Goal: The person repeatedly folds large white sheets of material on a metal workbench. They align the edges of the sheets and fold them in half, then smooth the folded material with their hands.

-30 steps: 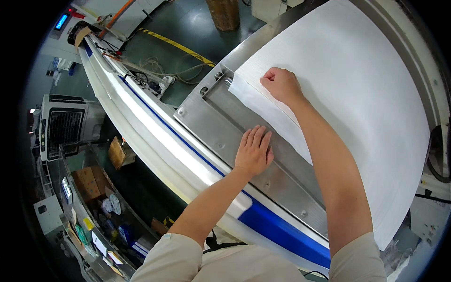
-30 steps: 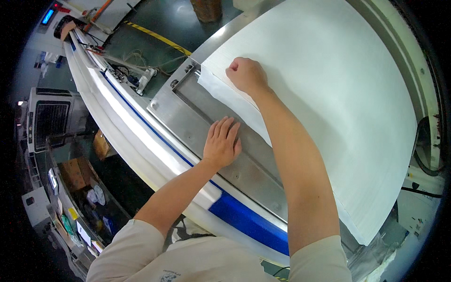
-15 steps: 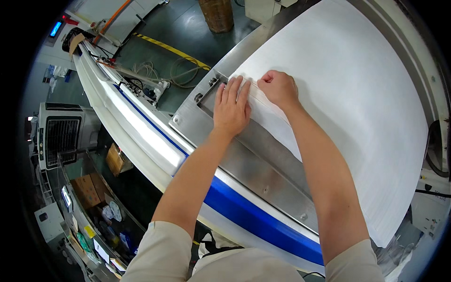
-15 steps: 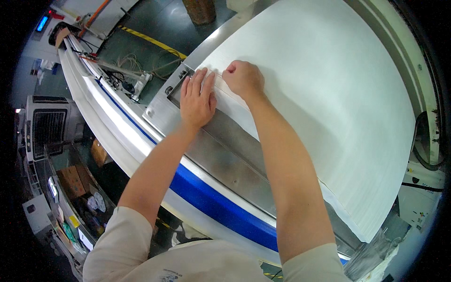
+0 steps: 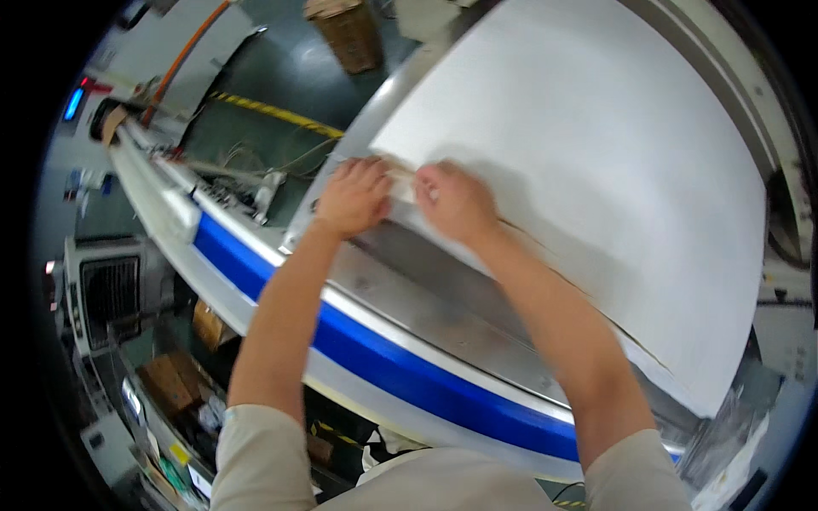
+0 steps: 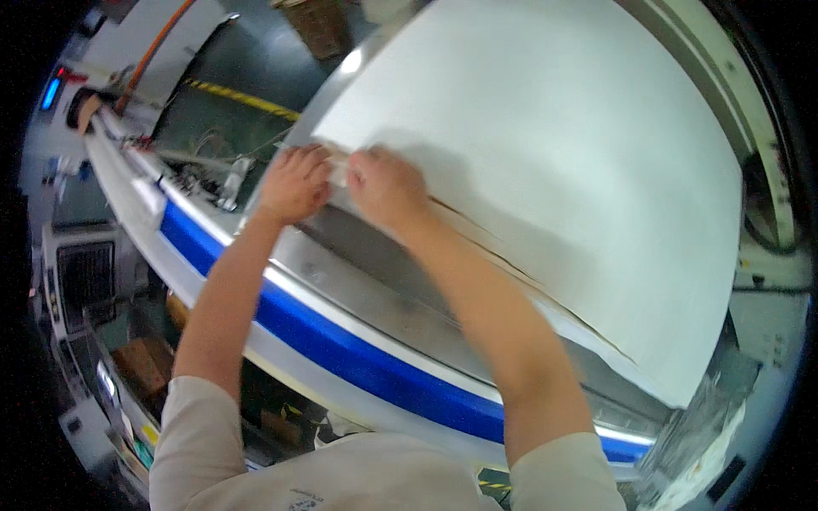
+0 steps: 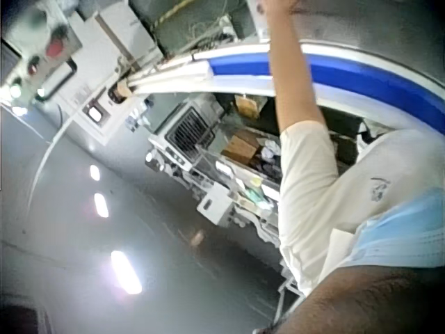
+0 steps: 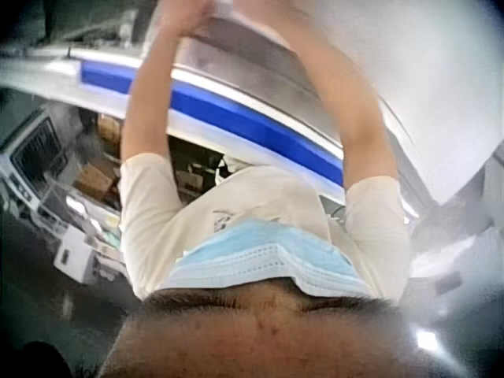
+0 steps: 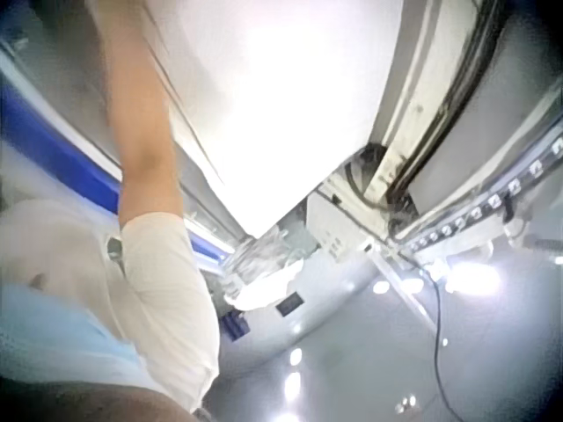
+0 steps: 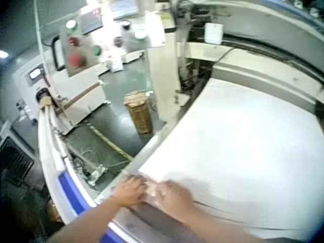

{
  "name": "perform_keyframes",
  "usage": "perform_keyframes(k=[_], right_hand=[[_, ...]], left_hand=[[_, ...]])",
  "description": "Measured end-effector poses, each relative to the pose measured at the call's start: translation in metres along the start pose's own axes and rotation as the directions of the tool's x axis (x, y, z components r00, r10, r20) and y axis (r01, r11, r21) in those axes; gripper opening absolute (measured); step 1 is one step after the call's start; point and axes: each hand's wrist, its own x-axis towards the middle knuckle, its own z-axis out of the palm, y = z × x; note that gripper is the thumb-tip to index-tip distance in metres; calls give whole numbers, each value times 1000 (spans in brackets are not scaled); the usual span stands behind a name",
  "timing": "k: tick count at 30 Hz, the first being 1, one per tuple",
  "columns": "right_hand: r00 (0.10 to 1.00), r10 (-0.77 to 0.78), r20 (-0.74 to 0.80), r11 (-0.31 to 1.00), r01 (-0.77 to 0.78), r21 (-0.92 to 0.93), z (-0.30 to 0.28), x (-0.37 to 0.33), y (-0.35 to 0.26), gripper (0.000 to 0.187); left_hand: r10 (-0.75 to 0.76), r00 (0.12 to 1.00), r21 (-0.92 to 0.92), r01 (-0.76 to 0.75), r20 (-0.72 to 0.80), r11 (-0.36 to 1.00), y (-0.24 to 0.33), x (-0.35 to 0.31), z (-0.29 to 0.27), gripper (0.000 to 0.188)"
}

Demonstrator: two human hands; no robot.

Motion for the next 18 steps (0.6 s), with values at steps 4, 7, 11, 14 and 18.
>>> perform_keyframes(k=[4, 7, 11, 14, 18], right_hand=[[949, 313, -22, 914, -308, -264, -50, -107, 14, 27], [817, 576, -24, 745, -536, -396, -118, -193, 56, 41], [649, 747, -146, 463, -665, -586, -231, -339, 154, 59], [559, 763, -324, 267, -730, -629, -312, -452, 198, 60], [508, 752, -420, 200, -783, -589, -396, -544, 255, 65]], left_hand=[[-12, 960, -25, 20, 281, 999, -13, 3, -25, 46], [-6, 913, 52, -17, 408, 999, 10, 34, -50, 44], [-158, 757, 292, -46, 634, 955, 36, 65, -38, 47], [-286, 582, 427, -119, 762, 896, 53, 86, -18, 41], [-261, 697, 502, -163, 668, 849, -8, 52, 23, 25]])
